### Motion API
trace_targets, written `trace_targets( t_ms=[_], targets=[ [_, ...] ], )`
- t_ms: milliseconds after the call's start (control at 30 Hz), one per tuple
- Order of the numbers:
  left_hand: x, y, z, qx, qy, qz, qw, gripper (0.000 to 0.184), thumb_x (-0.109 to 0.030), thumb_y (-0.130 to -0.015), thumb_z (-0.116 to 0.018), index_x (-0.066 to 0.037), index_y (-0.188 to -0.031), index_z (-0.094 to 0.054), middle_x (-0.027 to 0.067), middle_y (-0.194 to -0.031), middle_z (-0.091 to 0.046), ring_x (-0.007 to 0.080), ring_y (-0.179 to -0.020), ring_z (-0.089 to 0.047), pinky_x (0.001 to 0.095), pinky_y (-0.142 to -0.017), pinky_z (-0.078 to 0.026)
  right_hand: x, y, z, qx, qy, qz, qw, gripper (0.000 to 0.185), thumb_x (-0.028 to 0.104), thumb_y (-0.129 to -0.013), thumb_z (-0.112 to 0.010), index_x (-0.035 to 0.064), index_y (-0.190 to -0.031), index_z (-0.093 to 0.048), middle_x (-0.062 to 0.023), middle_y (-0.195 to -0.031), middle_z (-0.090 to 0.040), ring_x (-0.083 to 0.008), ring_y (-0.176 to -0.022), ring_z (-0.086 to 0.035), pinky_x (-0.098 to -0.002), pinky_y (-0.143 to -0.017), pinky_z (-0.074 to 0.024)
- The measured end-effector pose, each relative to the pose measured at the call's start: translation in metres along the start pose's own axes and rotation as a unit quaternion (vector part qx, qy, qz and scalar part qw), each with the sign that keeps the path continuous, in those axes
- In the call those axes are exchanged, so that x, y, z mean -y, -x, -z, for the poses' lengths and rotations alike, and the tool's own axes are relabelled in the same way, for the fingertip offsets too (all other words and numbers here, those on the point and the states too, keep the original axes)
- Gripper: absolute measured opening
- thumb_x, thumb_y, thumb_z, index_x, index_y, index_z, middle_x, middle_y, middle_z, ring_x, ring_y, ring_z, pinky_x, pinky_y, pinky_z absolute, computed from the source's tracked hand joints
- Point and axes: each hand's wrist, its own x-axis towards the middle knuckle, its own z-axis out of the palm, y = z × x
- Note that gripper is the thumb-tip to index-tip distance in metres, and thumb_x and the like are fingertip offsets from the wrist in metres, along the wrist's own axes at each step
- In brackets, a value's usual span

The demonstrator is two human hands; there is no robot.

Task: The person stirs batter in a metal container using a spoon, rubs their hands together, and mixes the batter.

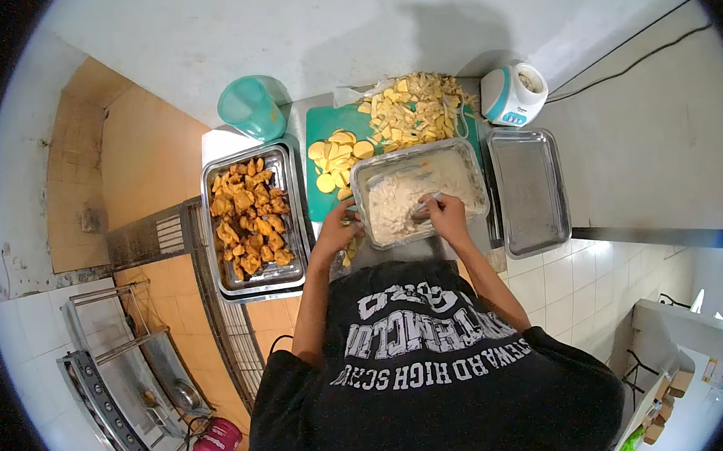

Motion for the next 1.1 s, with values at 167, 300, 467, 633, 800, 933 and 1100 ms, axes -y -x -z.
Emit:
trace_targets(
  t_ms=[167,300,467,633,800,933,1100],
  targets=[
    [0.002,-0.004,-0.003,-0.022,-0.05,-0.038,0.998,0.057,-0.002,-0.083,-0.065,-0.004,-0.138,-0.049,0.0134,-0.11,-0.059,0.021,-0.097,-0.061,0.0328,-0.08,-0.053,0.023,-0.026,0.025,-0.034,-0.023,-0.04,0.998,0.028,0.024,-0.096,-0.062,-0.0006,-0.094,-0.074,-0.0097,-0.069,-0.07,-0.0117,-0.06,-0.061,-0.0276,-0.058,-0.046],
    [-0.006,-0.005,-0.007,-0.046,-0.065,-0.008,0.997,0.057,0.001,-0.081,-0.063,-0.003,-0.136,-0.05,0.0124,-0.109,-0.059,0.0207,-0.098,-0.06,0.0341,-0.084,-0.052,0.032,-0.036,0.079,-0.088,0.044,0.035,0.995,0.025,0.022,-0.095,-0.062,-0.0007,-0.095,-0.074,-0.0095,-0.072,-0.071,-0.0125,-0.064,-0.063,-0.0263,-0.061,-0.0472],
    [-0.004,-0.005,-0.006,-0.042,-0.062,-0.03,0.997,0.056,0.003,-0.08,-0.062,-0.002,-0.134,-0.051,0.01,-0.103,-0.059,0.0187,-0.094,-0.061,0.0313,-0.079,-0.053,0.006,-0.033,0.113,-0.177,0.094,0.064,0.978,0.022,0.021,-0.096,-0.061,0.0047,-0.097,-0.075,-0.0152,-0.075,-0.07,-0.023,-0.066,-0.067,-0.0364,-0.061,-0.049],
    [0.002,-0.008,-0.005,-0.046,-0.029,-0.02,0.998,0.058,0.004,-0.078,-0.064,-0.001,-0.134,-0.05,0.0099,-0.102,-0.059,0.0181,-0.081,-0.063,0.0291,-0.065,-0.056,-0.035,-0.023,0.013,-0.112,0.075,0.053,0.989,0.021,0.018,-0.095,-0.062,0.0026,-0.097,-0.075,-0.0158,-0.073,-0.069,-0.0189,-0.056,-0.058,-0.0352,-0.057,-0.0455],
    [0.01,-0.009,-0.004,-0.051,-0.023,-0.054,0.997,0.057,0.004,-0.078,-0.064,-0.001,-0.133,-0.052,0.0094,-0.102,-0.059,0.0181,-0.085,-0.062,0.0295,-0.069,-0.055,0.003,-0.02,-0.007,-0.022,-0.05,0.096,0.994,0.023,0.019,-0.096,-0.062,0.0006,-0.094,-0.075,-0.017,-0.072,-0.069,-0.0174,-0.058,-0.06,-0.0339,-0.057,-0.0454],
    [0.001,-0.003,-0.005,-0.062,-0.024,-0.035,0.997,0.056,0.004,-0.077,-0.065,-0.001,-0.132,-0.054,0.0088,-0.1,-0.06,0.0178,-0.087,-0.061,0.0296,-0.071,-0.055,0.058,-0.026,0.06,-0.029,0.058,0.065,0.996,0.023,0.021,-0.096,-0.063,0.0016,-0.094,-0.074,-0.0162,-0.08,-0.072,-0.0227,-0.07,-0.07,-0.0343,-0.063,-0.0508],
    [-0.008,-0.008,-0.008,-0.039,-0.045,-0.029,0.998,0.056,0.004,-0.078,-0.064,-0.001,-0.132,-0.053,0.0092,-0.101,-0.06,0.0178,-0.088,-0.062,0.0305,-0.071,-0.055,0.058,-0.047,0.076,-0.105,0.1,0.165,0.976,0.018,0.018,-0.096,-0.065,0.0039,-0.1,-0.075,-0.0135,-0.082,-0.074,-0.018,-0.072,-0.071,-0.0279,-0.066,-0.0531]
  ],
)
